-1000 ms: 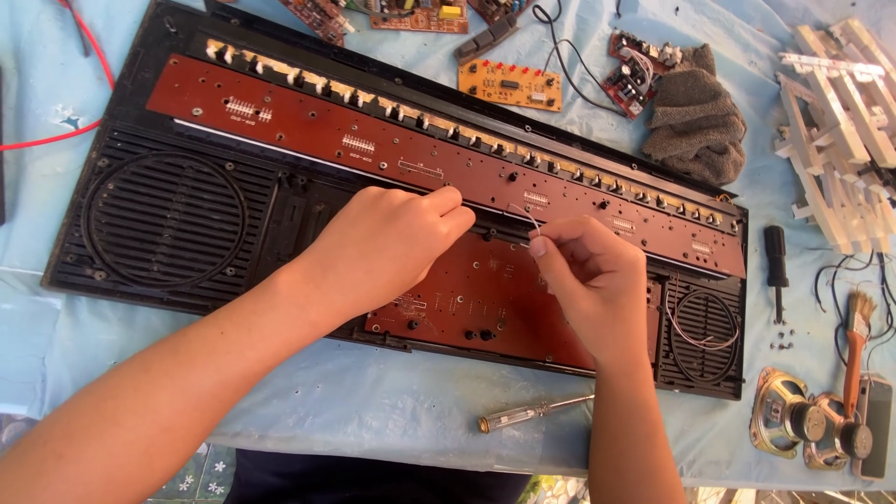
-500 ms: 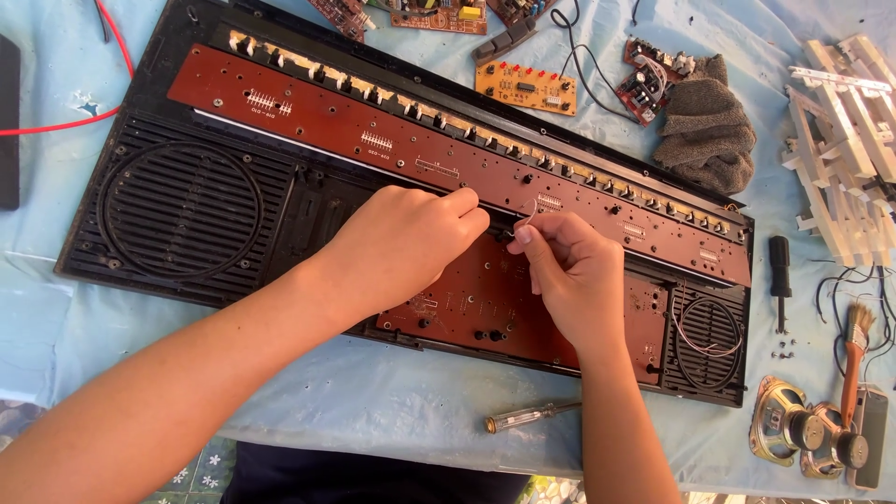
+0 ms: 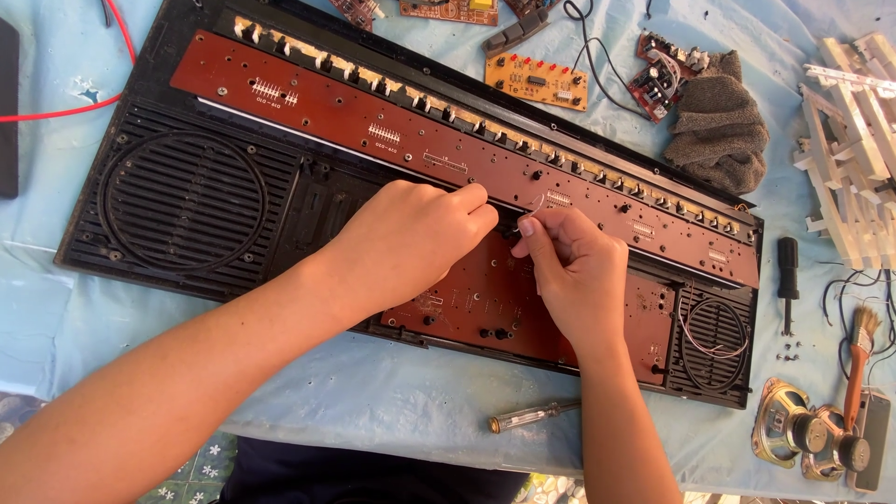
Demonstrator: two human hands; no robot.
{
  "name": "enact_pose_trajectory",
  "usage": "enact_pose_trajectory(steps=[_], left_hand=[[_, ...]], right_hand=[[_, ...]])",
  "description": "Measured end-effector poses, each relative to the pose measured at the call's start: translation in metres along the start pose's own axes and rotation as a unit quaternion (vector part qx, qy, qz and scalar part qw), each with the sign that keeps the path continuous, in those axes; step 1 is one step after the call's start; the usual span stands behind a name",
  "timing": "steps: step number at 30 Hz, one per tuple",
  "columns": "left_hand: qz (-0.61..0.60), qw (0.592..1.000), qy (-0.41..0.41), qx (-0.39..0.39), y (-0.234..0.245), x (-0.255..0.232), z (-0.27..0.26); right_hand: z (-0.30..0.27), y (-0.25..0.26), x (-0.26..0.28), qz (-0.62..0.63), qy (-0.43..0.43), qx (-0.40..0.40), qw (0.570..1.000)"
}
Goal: The person repairs an electronic keyboard by manipulating its internal circuitry. They use a screwdriver to adjust components on the circuit board and connect wires to the board. The keyboard is flipped over multiple times to access different sides.
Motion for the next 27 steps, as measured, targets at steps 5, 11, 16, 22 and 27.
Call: enact_pose_trajectory(steps=[5,11,16,22,27], left_hand=[[0.0,1.0,-0.003,-0.001,0.002,-0.002,0.0],[0.0,1.0,-0.001,-0.003,0.0,0.0,0.0],[-0.001,1.0,-0.005,-0.005,-0.001,-0.001,0.0],[0.004,1.0,-0.01,-0.008,0.0,-0.001,0.0],[-0.006,1.0,-0.006,-0.002,0.001,-0.001,0.0]], right_hand=[[0.0,0.001,0.004,-0.037,0.035,-0.007,0.999],[-0.002,0.004,-0.001,-0.112,0.093,0.012,0.989],[-0.002,0.002,-0.004,-0.178,0.134,-0.014,0.975],[-0.003,0.002,0.02,-0.203,0.142,0.003,0.969],[-0.003,0.004,0.019,-0.153,0.095,0.022,0.983]])
Point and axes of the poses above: each hand's wrist, its own z-axis towards the middle knuckle, its own y-axis out of the back of the hand, x = y × z, the point moved 5 cm from there along z, towards the middle knuckle, and after that the axes turned 8 degrees about -z, right-handed, at the moved point
